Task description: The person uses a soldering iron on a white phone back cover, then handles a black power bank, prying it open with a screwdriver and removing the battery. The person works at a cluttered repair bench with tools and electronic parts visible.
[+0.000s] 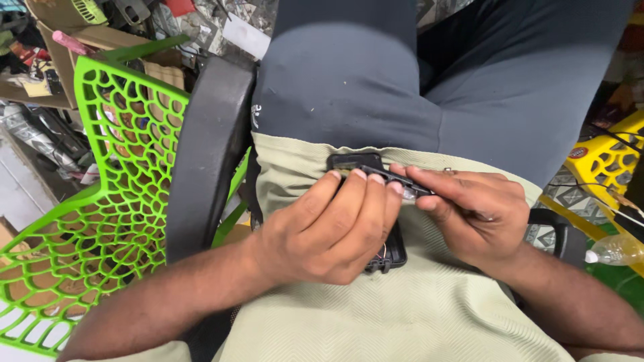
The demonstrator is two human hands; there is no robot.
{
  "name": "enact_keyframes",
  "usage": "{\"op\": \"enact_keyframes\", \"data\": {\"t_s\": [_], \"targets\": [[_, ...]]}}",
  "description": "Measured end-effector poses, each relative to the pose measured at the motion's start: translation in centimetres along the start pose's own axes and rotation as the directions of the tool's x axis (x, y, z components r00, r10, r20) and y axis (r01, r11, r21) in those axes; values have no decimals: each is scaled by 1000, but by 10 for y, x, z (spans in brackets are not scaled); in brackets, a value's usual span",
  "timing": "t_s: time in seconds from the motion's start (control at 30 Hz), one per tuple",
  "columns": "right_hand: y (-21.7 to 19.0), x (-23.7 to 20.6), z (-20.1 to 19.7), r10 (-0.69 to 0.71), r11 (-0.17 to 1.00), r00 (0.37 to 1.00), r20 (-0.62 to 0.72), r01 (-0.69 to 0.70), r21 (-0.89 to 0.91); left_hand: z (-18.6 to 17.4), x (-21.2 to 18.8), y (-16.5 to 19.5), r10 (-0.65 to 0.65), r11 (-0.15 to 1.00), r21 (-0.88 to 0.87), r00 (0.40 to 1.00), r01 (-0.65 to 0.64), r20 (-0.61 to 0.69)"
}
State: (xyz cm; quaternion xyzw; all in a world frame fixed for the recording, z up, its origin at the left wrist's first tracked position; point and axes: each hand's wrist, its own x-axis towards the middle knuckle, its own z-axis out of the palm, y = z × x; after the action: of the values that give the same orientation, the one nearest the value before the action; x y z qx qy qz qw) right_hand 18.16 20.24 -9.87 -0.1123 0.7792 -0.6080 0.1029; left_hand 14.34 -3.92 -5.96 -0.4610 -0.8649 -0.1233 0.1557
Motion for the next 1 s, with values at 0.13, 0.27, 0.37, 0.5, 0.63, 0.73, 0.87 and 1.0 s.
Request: {"op": "enact_keyframes", "data": {"t_s": [0.13, 0.27, 0.37, 0.5, 0.63, 0.73, 0.87, 1.0], "targets": [[-5, 1, 2, 43, 999, 999, 30, -42, -35, -10, -5, 15, -111, 994, -6, 990, 112, 83], [-9, 4, 2, -1, 1000, 998, 63, 2, -22, -10, -6, 23, -138, 990, 25, 987, 137, 84], [-11, 7, 3, -20, 1000, 995, 93, 19, 12, -10, -6, 26, -130, 991, 55, 988, 126, 85], [-12, 9, 8, 36, 999, 997, 73, -36, 2, -9, -10, 29, -146, 987, 80, 986, 139, 85], [-13, 8, 14, 86, 993, 996, 26, -84, -84, -10, -15, 36, -124, 983, 153, 985, 105, 121], [-14, 7, 21, 103, 988, 994, -26, -106, -108, -10, -16, 39, -111, 983, 161, 986, 91, 121], [-12, 11, 24, 30, 987, 998, -52, -38, -154, -11, -15, 39, -100, 985, 149, 989, 84, 106], [-6, 16, 11, -47, 993, 997, 67, 54, -103, -13, -13, 34, -76, 976, 213, 991, 51, 112]]}}
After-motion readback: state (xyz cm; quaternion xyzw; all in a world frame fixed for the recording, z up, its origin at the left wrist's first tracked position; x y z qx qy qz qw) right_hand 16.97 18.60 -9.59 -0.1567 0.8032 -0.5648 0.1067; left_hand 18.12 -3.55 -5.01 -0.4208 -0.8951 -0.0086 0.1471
